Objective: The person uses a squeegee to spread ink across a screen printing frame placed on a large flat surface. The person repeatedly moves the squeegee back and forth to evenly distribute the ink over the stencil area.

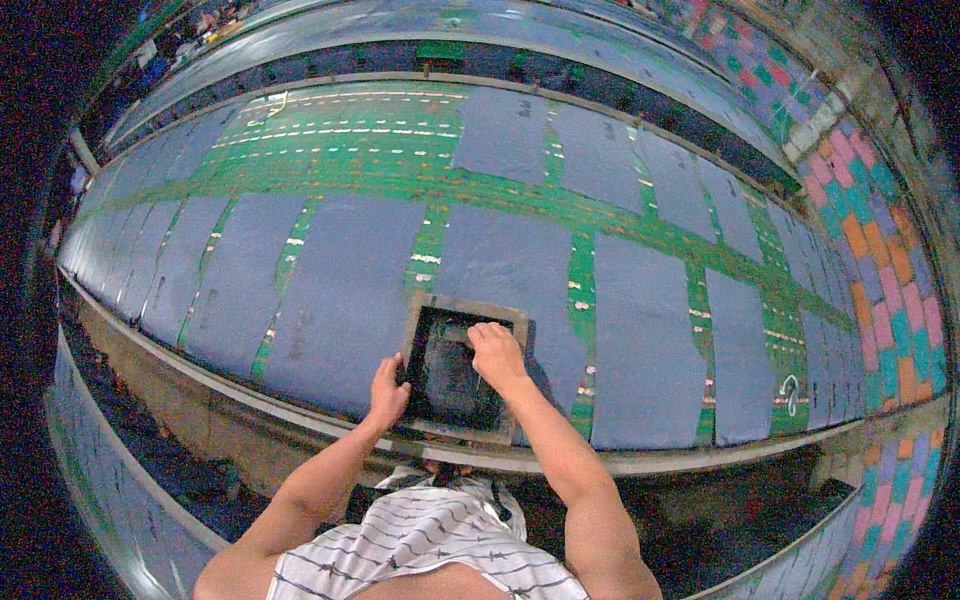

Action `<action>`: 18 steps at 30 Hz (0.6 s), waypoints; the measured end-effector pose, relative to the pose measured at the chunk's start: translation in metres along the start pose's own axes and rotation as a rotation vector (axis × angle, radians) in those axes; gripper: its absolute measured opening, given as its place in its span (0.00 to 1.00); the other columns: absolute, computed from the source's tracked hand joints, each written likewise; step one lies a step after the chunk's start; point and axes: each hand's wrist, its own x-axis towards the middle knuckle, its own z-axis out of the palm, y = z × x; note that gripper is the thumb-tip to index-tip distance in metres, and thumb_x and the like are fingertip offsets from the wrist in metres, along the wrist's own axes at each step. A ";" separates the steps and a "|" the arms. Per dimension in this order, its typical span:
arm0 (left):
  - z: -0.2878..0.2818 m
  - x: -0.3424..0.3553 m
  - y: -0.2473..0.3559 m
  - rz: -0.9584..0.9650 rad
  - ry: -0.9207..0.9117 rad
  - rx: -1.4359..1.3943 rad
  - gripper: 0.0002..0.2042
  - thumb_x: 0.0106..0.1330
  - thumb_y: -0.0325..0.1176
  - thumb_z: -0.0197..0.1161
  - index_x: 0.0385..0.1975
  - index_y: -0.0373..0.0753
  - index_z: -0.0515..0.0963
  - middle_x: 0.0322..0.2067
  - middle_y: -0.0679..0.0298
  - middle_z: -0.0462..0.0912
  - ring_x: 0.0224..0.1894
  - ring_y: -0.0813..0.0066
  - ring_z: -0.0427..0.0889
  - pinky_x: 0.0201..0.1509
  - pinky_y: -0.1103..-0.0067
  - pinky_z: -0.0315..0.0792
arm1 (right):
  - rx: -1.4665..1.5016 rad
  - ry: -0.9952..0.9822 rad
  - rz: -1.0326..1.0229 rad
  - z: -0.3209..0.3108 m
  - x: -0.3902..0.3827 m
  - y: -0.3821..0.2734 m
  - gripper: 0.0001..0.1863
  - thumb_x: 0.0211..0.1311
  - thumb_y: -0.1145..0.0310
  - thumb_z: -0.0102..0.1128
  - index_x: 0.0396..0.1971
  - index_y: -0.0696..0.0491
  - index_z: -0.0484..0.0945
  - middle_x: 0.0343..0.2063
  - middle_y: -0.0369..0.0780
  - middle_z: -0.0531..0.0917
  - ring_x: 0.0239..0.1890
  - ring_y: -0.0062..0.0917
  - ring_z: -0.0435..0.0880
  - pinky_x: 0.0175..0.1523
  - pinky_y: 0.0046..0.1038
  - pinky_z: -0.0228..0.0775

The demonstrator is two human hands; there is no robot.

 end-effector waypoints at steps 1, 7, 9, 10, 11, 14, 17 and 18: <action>0.000 0.001 -0.001 -0.008 -0.002 -0.004 0.30 0.54 0.23 0.62 0.61 0.31 0.69 0.53 0.51 0.74 0.58 0.46 0.73 0.62 0.62 0.69 | -0.005 0.004 0.015 -0.006 0.005 -0.001 0.17 0.49 0.80 0.61 0.43 0.59 0.78 0.44 0.46 0.83 0.50 0.40 0.81 0.57 0.38 0.74; 0.008 0.001 -0.009 -0.013 -0.018 -0.009 0.31 0.55 0.24 0.62 0.63 0.33 0.67 0.55 0.52 0.72 0.60 0.47 0.70 0.63 0.61 0.66 | 0.008 0.051 0.065 -0.003 0.018 0.005 0.13 0.50 0.75 0.60 0.38 0.57 0.80 0.40 0.45 0.83 0.47 0.41 0.81 0.55 0.39 0.74; 0.008 0.000 -0.011 0.008 -0.011 -0.018 0.32 0.55 0.23 0.62 0.64 0.34 0.67 0.56 0.52 0.72 0.61 0.47 0.69 0.64 0.60 0.65 | 0.050 0.049 0.080 0.008 0.020 0.005 0.14 0.49 0.78 0.60 0.40 0.58 0.80 0.40 0.46 0.84 0.47 0.41 0.81 0.55 0.39 0.75; 0.008 0.001 -0.012 0.004 -0.022 -0.019 0.32 0.55 0.24 0.62 0.64 0.34 0.66 0.56 0.52 0.72 0.62 0.48 0.69 0.64 0.60 0.65 | 0.069 0.048 0.089 0.012 0.020 0.005 0.15 0.49 0.80 0.60 0.41 0.59 0.81 0.40 0.46 0.85 0.47 0.41 0.82 0.55 0.39 0.75; 0.008 -0.001 -0.012 -0.008 -0.035 -0.022 0.32 0.55 0.24 0.62 0.64 0.34 0.66 0.56 0.52 0.71 0.62 0.48 0.69 0.64 0.60 0.65 | 0.075 0.028 0.104 0.015 0.020 0.004 0.15 0.50 0.80 0.59 0.40 0.59 0.81 0.40 0.46 0.85 0.47 0.42 0.82 0.55 0.40 0.75; 0.009 0.000 -0.010 0.004 0.019 0.004 0.32 0.52 0.22 0.63 0.62 0.32 0.68 0.53 0.50 0.73 0.59 0.46 0.72 0.64 0.63 0.66 | 0.079 -0.036 0.126 0.013 0.017 0.002 0.14 0.51 0.80 0.58 0.39 0.60 0.81 0.40 0.47 0.84 0.47 0.43 0.81 0.54 0.41 0.75; 0.011 -0.001 -0.012 0.019 0.047 0.015 0.32 0.50 0.20 0.64 0.61 0.31 0.69 0.51 0.49 0.74 0.57 0.45 0.73 0.64 0.64 0.67 | 0.071 -0.087 0.098 0.006 0.005 -0.005 0.12 0.49 0.79 0.58 0.37 0.59 0.79 0.40 0.47 0.84 0.46 0.43 0.80 0.53 0.41 0.74; 0.012 -0.001 -0.013 0.021 0.047 0.012 0.32 0.50 0.20 0.64 0.61 0.32 0.69 0.52 0.49 0.74 0.57 0.45 0.73 0.64 0.64 0.67 | 0.072 -0.088 0.088 0.007 -0.005 -0.010 0.12 0.48 0.78 0.59 0.35 0.58 0.79 0.39 0.46 0.83 0.46 0.43 0.80 0.53 0.41 0.73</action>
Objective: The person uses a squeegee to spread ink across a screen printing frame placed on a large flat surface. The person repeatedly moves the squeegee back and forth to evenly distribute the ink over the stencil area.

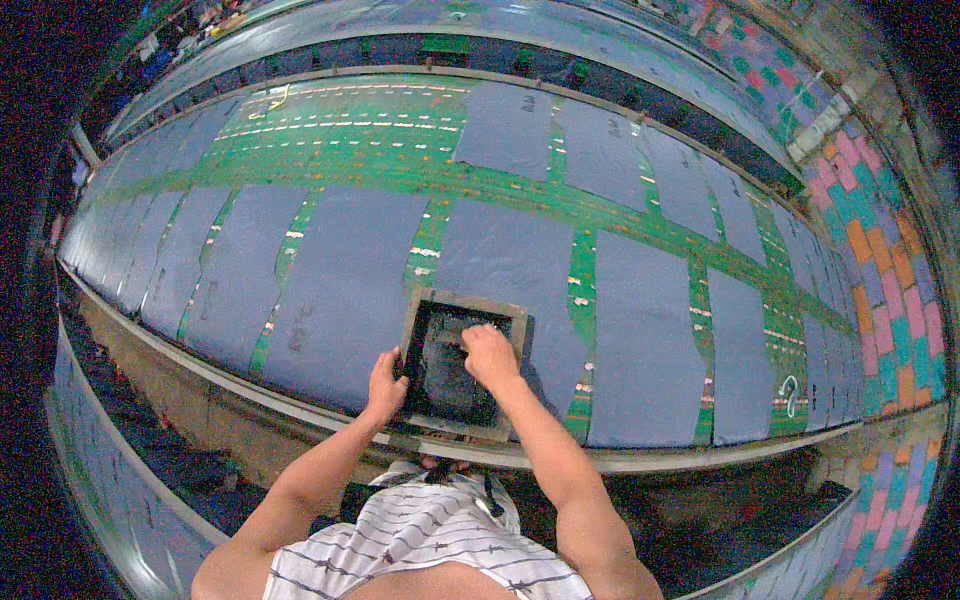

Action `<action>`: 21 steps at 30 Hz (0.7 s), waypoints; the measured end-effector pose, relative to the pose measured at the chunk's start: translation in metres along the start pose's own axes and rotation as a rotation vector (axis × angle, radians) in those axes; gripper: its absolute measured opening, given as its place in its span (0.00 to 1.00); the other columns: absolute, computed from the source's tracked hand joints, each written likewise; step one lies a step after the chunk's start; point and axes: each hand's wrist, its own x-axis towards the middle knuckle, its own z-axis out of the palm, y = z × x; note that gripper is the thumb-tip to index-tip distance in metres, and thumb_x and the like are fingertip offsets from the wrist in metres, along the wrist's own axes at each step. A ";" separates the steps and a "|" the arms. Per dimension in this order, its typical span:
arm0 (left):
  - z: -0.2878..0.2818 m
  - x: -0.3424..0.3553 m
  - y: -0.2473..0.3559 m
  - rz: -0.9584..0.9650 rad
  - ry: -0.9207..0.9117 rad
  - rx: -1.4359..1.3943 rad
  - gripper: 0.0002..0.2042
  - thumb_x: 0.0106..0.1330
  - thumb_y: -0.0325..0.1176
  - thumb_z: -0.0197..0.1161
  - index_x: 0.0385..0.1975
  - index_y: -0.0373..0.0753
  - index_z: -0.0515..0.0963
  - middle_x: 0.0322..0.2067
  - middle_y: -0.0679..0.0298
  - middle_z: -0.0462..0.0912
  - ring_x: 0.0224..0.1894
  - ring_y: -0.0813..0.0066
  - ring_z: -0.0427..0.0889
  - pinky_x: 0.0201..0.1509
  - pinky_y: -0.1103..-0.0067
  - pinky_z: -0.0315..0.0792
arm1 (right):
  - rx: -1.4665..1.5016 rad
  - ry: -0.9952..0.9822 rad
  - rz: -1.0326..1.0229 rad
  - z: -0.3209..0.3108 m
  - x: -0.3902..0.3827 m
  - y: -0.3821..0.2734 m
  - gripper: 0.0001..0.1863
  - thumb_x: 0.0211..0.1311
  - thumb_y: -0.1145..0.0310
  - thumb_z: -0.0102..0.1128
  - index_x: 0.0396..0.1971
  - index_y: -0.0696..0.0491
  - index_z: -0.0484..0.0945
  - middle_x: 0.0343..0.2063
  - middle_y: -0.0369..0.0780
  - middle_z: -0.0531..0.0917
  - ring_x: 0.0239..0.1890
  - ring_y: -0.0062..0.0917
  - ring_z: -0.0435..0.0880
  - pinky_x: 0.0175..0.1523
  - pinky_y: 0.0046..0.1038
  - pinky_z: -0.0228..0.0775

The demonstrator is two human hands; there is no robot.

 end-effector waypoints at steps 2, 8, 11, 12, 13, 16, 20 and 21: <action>0.001 0.000 -0.002 0.008 0.002 -0.005 0.32 0.50 0.21 0.64 0.60 0.31 0.69 0.51 0.49 0.74 0.56 0.45 0.73 0.64 0.64 0.67 | 0.010 0.015 -0.008 0.003 -0.026 -0.013 0.12 0.45 0.77 0.60 0.33 0.58 0.78 0.37 0.46 0.82 0.45 0.42 0.78 0.55 0.40 0.73; 0.004 0.000 -0.015 -0.039 -0.066 0.004 0.32 0.57 0.25 0.62 0.66 0.36 0.65 0.58 0.52 0.71 0.64 0.49 0.67 0.67 0.58 0.61 | -0.044 -0.031 -0.012 0.001 -0.107 -0.078 0.24 0.45 0.73 0.63 0.46 0.61 0.77 0.49 0.47 0.80 0.53 0.41 0.76 0.62 0.38 0.69; 0.003 0.003 -0.010 -0.070 -0.104 0.011 0.32 0.57 0.25 0.62 0.66 0.36 0.65 0.58 0.51 0.71 0.65 0.49 0.67 0.67 0.57 0.61 | -0.019 0.016 -0.036 0.005 -0.132 -0.090 0.24 0.46 0.73 0.62 0.48 0.62 0.77 0.48 0.48 0.80 0.54 0.41 0.76 0.63 0.38 0.68; 0.001 0.004 -0.006 -0.090 -0.129 0.003 0.33 0.57 0.25 0.62 0.66 0.36 0.65 0.58 0.51 0.71 0.65 0.48 0.66 0.67 0.56 0.61 | -0.001 -0.033 -0.007 0.008 -0.138 -0.093 0.23 0.50 0.73 0.60 0.49 0.62 0.77 0.50 0.48 0.79 0.55 0.42 0.76 0.64 0.39 0.67; 0.001 0.004 -0.007 -0.078 -0.121 0.003 0.33 0.57 0.25 0.62 0.66 0.35 0.65 0.58 0.51 0.71 0.65 0.48 0.67 0.67 0.57 0.61 | -0.025 -0.025 -0.008 0.010 -0.143 -0.096 0.23 0.51 0.72 0.59 0.50 0.61 0.77 0.51 0.48 0.79 0.56 0.42 0.76 0.64 0.39 0.67; -0.001 0.004 -0.005 -0.057 -0.108 0.005 0.33 0.56 0.25 0.62 0.66 0.34 0.65 0.59 0.51 0.70 0.64 0.48 0.67 0.67 0.57 0.61 | -0.048 -0.030 0.005 0.013 -0.150 -0.100 0.23 0.54 0.70 0.60 0.50 0.61 0.77 0.53 0.48 0.79 0.58 0.42 0.75 0.66 0.39 0.66; -0.003 0.002 -0.003 -0.062 -0.100 0.040 0.32 0.56 0.25 0.62 0.65 0.33 0.65 0.58 0.51 0.70 0.64 0.48 0.67 0.67 0.59 0.62 | 0.173 -0.102 0.066 -0.018 -0.137 -0.099 0.23 0.59 0.64 0.63 0.51 0.62 0.77 0.54 0.49 0.80 0.59 0.42 0.76 0.66 0.39 0.65; -0.003 0.002 -0.002 -0.053 -0.092 0.054 0.32 0.56 0.25 0.62 0.65 0.32 0.65 0.58 0.51 0.71 0.64 0.48 0.67 0.67 0.59 0.62 | 0.249 -0.110 0.081 -0.031 -0.134 -0.098 0.24 0.60 0.62 0.64 0.51 0.62 0.77 0.53 0.49 0.80 0.58 0.42 0.76 0.66 0.39 0.65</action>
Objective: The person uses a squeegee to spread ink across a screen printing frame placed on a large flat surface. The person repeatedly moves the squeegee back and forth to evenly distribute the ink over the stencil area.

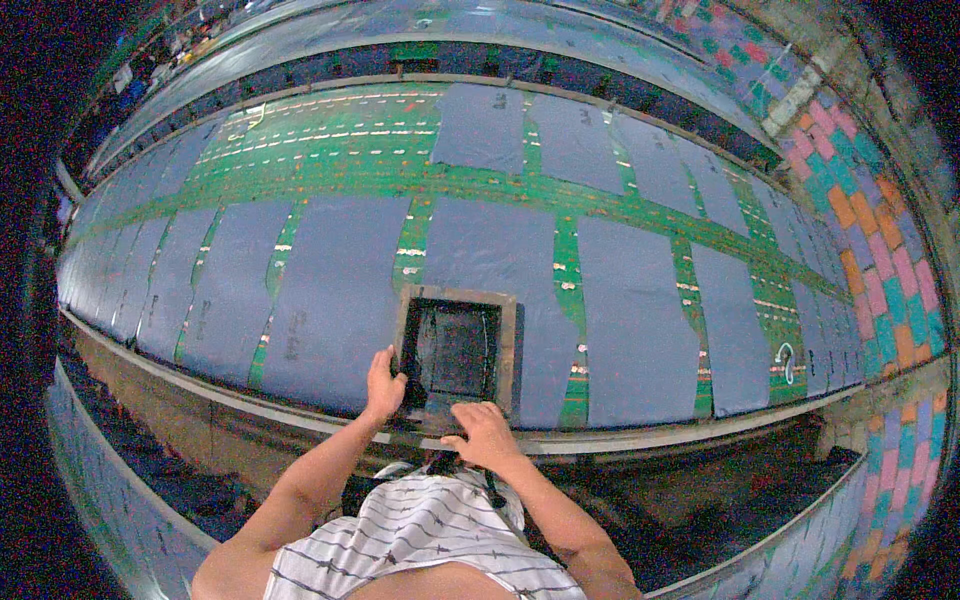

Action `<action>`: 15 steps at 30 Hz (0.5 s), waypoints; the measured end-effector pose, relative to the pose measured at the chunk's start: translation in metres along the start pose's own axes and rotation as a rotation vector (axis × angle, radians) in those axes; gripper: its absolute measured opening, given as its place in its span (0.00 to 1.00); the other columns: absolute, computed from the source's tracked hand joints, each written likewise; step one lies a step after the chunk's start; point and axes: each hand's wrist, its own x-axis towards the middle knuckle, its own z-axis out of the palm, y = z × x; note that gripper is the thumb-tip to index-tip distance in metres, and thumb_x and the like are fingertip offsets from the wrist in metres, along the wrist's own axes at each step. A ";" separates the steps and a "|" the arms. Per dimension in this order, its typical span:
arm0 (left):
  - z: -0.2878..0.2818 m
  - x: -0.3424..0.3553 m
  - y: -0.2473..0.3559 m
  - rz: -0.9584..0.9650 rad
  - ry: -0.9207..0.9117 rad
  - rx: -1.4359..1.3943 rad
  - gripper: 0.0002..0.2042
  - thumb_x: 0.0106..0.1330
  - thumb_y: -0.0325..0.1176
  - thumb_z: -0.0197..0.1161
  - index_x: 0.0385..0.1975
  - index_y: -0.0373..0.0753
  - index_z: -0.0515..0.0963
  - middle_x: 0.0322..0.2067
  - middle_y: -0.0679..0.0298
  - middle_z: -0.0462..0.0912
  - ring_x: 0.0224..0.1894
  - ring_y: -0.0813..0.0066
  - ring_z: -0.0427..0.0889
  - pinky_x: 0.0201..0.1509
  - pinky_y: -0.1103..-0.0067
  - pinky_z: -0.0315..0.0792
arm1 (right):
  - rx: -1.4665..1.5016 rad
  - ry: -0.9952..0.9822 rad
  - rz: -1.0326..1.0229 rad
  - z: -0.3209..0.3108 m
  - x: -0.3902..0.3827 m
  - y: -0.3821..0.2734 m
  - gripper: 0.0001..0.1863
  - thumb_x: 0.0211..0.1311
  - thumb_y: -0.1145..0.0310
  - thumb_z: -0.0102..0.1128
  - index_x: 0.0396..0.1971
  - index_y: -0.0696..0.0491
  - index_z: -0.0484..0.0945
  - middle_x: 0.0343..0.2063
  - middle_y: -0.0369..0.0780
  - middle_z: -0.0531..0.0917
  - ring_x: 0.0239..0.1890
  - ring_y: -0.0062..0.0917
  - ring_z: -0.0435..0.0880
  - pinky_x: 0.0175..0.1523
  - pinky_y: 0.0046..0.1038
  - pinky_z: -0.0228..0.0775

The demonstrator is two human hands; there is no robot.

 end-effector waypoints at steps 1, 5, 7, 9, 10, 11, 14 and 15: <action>0.000 -0.001 0.000 0.001 -0.005 -0.012 0.32 0.56 0.25 0.62 0.65 0.33 0.65 0.58 0.51 0.70 0.64 0.48 0.67 0.67 0.59 0.62 | 0.006 0.125 0.078 -0.001 -0.001 0.005 0.24 0.61 0.61 0.64 0.51 0.62 0.77 0.51 0.49 0.81 0.56 0.43 0.77 0.65 0.40 0.66; 0.005 -0.002 0.000 0.048 0.048 -0.018 0.33 0.56 0.25 0.62 0.66 0.33 0.65 0.57 0.51 0.71 0.63 0.48 0.67 0.65 0.58 0.63 | -0.158 0.557 0.408 0.008 0.000 0.054 0.23 0.63 0.59 0.65 0.49 0.63 0.79 0.44 0.51 0.83 0.49 0.46 0.81 0.58 0.42 0.71; 0.007 -0.003 -0.007 0.054 0.057 -0.032 0.33 0.56 0.25 0.61 0.66 0.34 0.65 0.56 0.51 0.71 0.62 0.48 0.68 0.64 0.57 0.63 | -0.126 0.542 0.592 0.008 -0.001 0.070 0.22 0.65 0.58 0.63 0.47 0.64 0.80 0.42 0.52 0.84 0.47 0.47 0.82 0.55 0.42 0.73; 0.005 -0.001 -0.007 0.043 0.014 -0.078 0.32 0.56 0.25 0.61 0.66 0.34 0.65 0.56 0.52 0.71 0.61 0.49 0.68 0.64 0.56 0.63 | 0.115 0.347 0.775 0.005 -0.001 0.078 0.23 0.67 0.57 0.61 0.46 0.65 0.81 0.42 0.53 0.83 0.46 0.48 0.82 0.53 0.42 0.73; 0.006 -0.002 -0.005 0.049 0.025 -0.070 0.32 0.56 0.25 0.61 0.66 0.34 0.65 0.56 0.52 0.71 0.61 0.49 0.69 0.63 0.55 0.63 | 0.086 0.362 0.765 0.011 -0.004 0.081 0.23 0.68 0.56 0.60 0.46 0.65 0.81 0.41 0.53 0.83 0.46 0.48 0.82 0.53 0.42 0.73; 0.006 -0.003 -0.003 0.055 0.039 -0.058 0.32 0.56 0.25 0.61 0.66 0.34 0.65 0.55 0.52 0.71 0.61 0.49 0.69 0.63 0.55 0.63 | 0.061 0.375 0.755 0.018 -0.004 0.080 0.24 0.69 0.56 0.59 0.46 0.66 0.81 0.40 0.53 0.83 0.46 0.48 0.82 0.53 0.41 0.73; 0.005 -0.003 0.000 0.038 0.032 -0.059 0.32 0.57 0.25 0.61 0.66 0.33 0.64 0.56 0.51 0.71 0.61 0.48 0.69 0.63 0.54 0.63 | 0.040 0.373 0.796 0.030 -0.007 0.077 0.25 0.68 0.53 0.56 0.48 0.62 0.82 0.42 0.54 0.83 0.47 0.49 0.82 0.55 0.44 0.72; 0.005 -0.004 0.001 0.028 0.021 -0.066 0.32 0.57 0.26 0.61 0.66 0.33 0.64 0.56 0.50 0.71 0.61 0.48 0.69 0.63 0.54 0.63 | 0.025 0.390 0.815 0.034 -0.006 0.075 0.25 0.68 0.53 0.56 0.49 0.62 0.81 0.43 0.54 0.82 0.48 0.49 0.81 0.55 0.44 0.72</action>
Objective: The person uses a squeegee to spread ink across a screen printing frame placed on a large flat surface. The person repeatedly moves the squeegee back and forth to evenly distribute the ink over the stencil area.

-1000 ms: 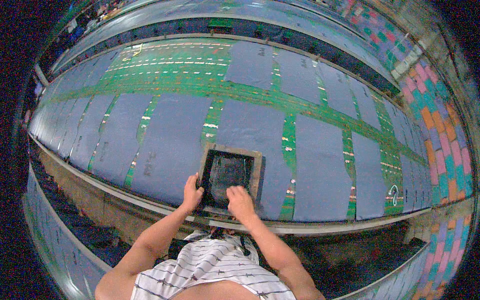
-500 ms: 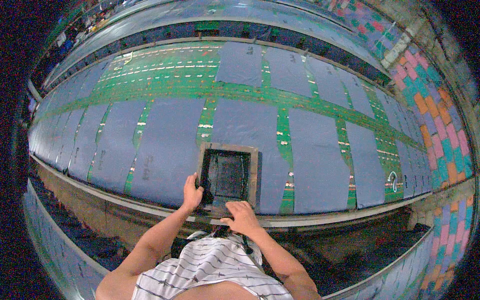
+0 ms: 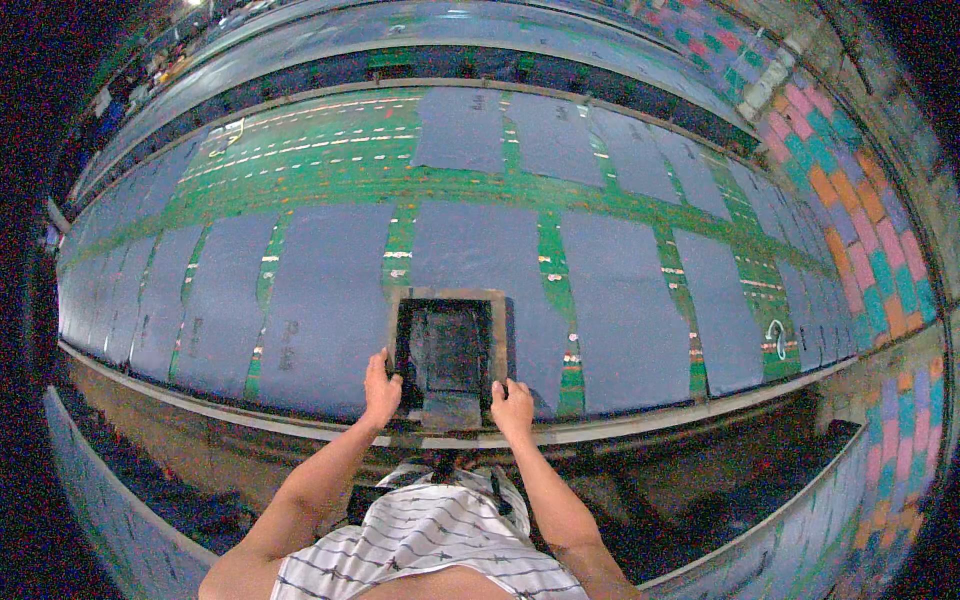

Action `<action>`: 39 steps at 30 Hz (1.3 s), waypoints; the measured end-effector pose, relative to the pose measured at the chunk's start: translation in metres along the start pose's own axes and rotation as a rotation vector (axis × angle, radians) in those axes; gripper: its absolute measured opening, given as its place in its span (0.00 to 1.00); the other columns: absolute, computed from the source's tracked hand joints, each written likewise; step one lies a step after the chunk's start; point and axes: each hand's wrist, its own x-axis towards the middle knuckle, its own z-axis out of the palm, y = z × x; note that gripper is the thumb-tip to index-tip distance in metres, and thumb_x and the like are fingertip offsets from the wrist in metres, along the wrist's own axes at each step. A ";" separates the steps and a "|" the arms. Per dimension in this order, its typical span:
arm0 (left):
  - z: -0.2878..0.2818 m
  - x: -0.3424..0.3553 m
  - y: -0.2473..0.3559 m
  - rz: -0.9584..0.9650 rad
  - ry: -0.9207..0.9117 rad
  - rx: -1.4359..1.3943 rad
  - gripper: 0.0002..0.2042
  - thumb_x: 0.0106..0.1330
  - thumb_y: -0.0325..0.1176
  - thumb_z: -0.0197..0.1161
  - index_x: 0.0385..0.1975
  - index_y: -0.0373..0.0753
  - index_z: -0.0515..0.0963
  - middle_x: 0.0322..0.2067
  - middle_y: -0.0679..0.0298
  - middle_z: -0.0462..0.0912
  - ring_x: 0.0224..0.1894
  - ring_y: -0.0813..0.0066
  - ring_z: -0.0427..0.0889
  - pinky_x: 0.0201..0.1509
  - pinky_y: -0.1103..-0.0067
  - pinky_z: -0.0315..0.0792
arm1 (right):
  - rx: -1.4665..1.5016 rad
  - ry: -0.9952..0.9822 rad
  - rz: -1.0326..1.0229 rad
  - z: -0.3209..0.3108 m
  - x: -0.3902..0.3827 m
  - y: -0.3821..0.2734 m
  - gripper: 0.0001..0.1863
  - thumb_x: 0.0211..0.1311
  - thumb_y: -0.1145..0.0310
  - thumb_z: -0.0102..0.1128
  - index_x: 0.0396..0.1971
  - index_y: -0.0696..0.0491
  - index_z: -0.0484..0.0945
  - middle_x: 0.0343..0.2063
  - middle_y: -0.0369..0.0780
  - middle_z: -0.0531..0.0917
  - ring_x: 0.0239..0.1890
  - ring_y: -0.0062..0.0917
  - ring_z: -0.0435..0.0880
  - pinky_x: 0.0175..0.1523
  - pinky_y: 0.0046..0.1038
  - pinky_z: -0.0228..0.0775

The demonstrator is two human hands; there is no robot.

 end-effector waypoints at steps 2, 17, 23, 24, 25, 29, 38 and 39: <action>0.000 0.002 -0.008 0.047 0.024 0.012 0.33 0.57 0.25 0.61 0.66 0.33 0.64 0.57 0.49 0.70 0.62 0.47 0.68 0.64 0.54 0.62 | -0.019 0.004 0.012 0.002 -0.003 -0.003 0.28 0.69 0.51 0.55 0.51 0.63 0.81 0.47 0.55 0.81 0.51 0.50 0.80 0.57 0.45 0.71; 0.023 -0.011 0.054 0.175 0.122 -0.105 0.33 0.54 0.19 0.58 0.65 0.29 0.66 0.62 0.45 0.69 0.64 0.44 0.67 0.70 0.63 0.61 | 0.120 0.069 -0.072 -0.061 0.010 0.023 0.28 0.66 0.54 0.60 0.51 0.67 0.78 0.47 0.53 0.81 0.51 0.48 0.80 0.57 0.41 0.72; 0.105 -0.020 0.125 0.185 0.138 -0.127 0.33 0.54 0.20 0.59 0.65 0.30 0.66 0.62 0.45 0.69 0.65 0.44 0.67 0.71 0.63 0.61 | 0.136 0.137 -0.119 -0.132 0.047 0.095 0.28 0.65 0.51 0.62 0.50 0.63 0.80 0.43 0.51 0.82 0.47 0.48 0.81 0.53 0.42 0.73; 0.123 -0.023 0.136 0.184 0.140 -0.145 0.33 0.54 0.20 0.59 0.65 0.31 0.66 0.63 0.45 0.69 0.65 0.44 0.67 0.71 0.62 0.61 | 0.125 0.129 -0.119 -0.147 0.056 0.108 0.29 0.65 0.51 0.62 0.50 0.63 0.80 0.43 0.51 0.82 0.47 0.48 0.81 0.53 0.42 0.73; 0.142 -0.027 0.147 0.167 0.138 -0.168 0.33 0.54 0.20 0.59 0.65 0.31 0.66 0.63 0.45 0.69 0.65 0.44 0.67 0.71 0.63 0.61 | 0.118 0.108 -0.128 -0.162 0.066 0.123 0.29 0.65 0.51 0.62 0.50 0.63 0.80 0.43 0.51 0.82 0.47 0.48 0.81 0.53 0.42 0.73; 0.206 -0.041 0.200 0.145 0.140 -0.195 0.32 0.53 0.19 0.59 0.64 0.30 0.67 0.61 0.45 0.70 0.64 0.45 0.68 0.70 0.63 0.62 | 0.082 0.087 -0.090 -0.210 0.095 0.182 0.31 0.68 0.51 0.60 0.53 0.67 0.78 0.46 0.51 0.81 0.50 0.45 0.81 0.56 0.40 0.72; 0.295 -0.074 0.253 0.189 0.233 -0.095 0.34 0.49 0.20 0.60 0.63 0.30 0.68 0.56 0.48 0.73 0.59 0.46 0.71 0.65 0.65 0.67 | 0.002 0.016 -0.079 -0.268 0.129 0.268 0.29 0.67 0.51 0.61 0.51 0.66 0.80 0.43 0.51 0.82 0.49 0.45 0.81 0.55 0.39 0.72; 0.298 -0.075 0.256 0.191 0.219 -0.091 0.33 0.50 0.20 0.60 0.63 0.30 0.68 0.56 0.48 0.73 0.59 0.46 0.71 0.65 0.65 0.67 | -0.002 0.005 -0.073 -0.270 0.132 0.272 0.29 0.66 0.51 0.61 0.50 0.66 0.80 0.43 0.51 0.82 0.49 0.45 0.81 0.55 0.39 0.72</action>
